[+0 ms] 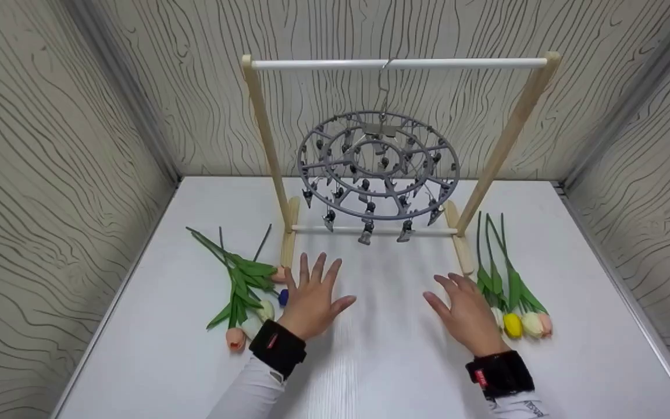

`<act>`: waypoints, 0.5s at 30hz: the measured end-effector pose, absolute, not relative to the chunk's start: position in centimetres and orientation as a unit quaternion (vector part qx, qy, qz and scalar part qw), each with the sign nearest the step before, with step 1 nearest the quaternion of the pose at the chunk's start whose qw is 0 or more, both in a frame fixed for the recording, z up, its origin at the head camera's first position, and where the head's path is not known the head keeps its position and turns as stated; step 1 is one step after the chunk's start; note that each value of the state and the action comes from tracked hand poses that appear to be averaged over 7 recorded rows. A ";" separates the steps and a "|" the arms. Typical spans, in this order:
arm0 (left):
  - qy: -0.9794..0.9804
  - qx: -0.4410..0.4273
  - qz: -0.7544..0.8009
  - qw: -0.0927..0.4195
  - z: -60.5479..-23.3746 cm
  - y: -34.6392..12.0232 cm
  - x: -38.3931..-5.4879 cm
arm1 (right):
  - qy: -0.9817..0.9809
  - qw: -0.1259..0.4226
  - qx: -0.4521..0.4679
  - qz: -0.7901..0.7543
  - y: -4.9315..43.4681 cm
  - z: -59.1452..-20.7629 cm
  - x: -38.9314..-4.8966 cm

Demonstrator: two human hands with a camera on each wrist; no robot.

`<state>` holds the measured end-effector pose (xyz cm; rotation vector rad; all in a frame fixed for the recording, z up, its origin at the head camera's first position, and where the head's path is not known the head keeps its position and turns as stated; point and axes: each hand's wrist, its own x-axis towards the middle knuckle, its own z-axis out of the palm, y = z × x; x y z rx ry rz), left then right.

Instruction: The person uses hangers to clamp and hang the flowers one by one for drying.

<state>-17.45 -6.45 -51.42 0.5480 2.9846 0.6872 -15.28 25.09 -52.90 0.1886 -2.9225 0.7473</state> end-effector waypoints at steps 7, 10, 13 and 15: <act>0.934 0.216 0.283 -0.008 -51.0 -6.9 -16.6 | -0.957 0.113 0.049 0.261 26.3 -52.8 -14.9; 0.919 0.234 0.317 -0.018 -50.9 -7.0 -16.4 | -0.954 0.122 0.032 0.272 27.2 -52.7 -15.2; 0.909 0.246 0.336 -0.032 -50.8 -6.8 -16.2 | -0.949 0.135 0.009 0.286 28.5 -52.4 -16.0; 0.901 0.254 0.349 -0.045 -50.8 -6.5 -16.1 | -0.945 0.150 -0.008 0.290 29.6 -52.1 -16.8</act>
